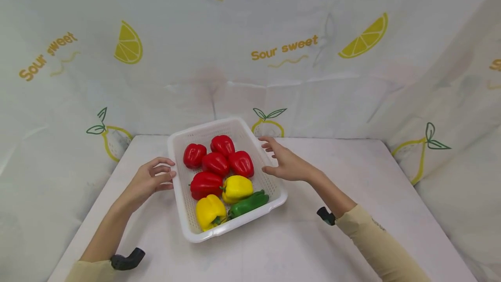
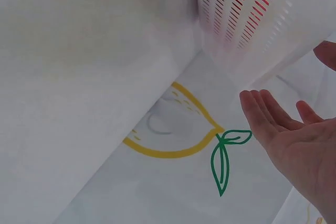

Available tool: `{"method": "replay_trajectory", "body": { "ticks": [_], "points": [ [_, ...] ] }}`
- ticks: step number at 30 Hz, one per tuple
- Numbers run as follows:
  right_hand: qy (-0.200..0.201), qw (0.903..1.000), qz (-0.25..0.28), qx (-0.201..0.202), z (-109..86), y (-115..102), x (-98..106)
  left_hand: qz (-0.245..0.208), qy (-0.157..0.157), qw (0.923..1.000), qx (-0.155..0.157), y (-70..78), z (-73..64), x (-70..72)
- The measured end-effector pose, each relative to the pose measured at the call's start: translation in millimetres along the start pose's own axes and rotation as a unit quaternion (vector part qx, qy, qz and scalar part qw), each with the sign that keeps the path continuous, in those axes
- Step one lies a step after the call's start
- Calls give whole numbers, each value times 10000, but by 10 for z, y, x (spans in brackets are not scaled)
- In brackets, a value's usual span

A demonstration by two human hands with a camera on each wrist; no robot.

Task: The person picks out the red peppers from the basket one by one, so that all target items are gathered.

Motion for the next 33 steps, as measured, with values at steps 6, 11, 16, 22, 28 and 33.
{"method": "replay_trajectory", "body": {
  "ticks": [6, 11, 16, 22, 28, 33],
  "points": [
    [44, 10000, -6, 77, 138, -170, 103, -254, 11, 9996, 82, -5, -19, -22],
    [53, 9998, -23, 189, 286, -311, 173, -267, 75, 9996, 93, -8, -26, -33],
    [48, 9988, -109, 479, 446, -488, 214, -264, 147, 9994, 162, -16, -29, -43],
    [-31, 9971, -412, 632, 651, -711, 207, -335, 219, 9989, 232, -25, -32, -51],
    [-312, 9960, -459, 697, 885, -847, 128, -453, 188, 9986, 206, -40, -27, -72],
    [-680, 9948, -309, 687, 1061, -947, 24, -475, 210, 9984, 228, -54, -36, -71]
  ]
}}
Point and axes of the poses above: each hand's wrist, its own z-axis towards the middle knuckle, its own x-axis out of the back of the hand, y = z × x, the point moved 7 cm from there along z, towards the middle knuckle, and after that the axes turned 1 degree about -z, right-handed, at the moved point
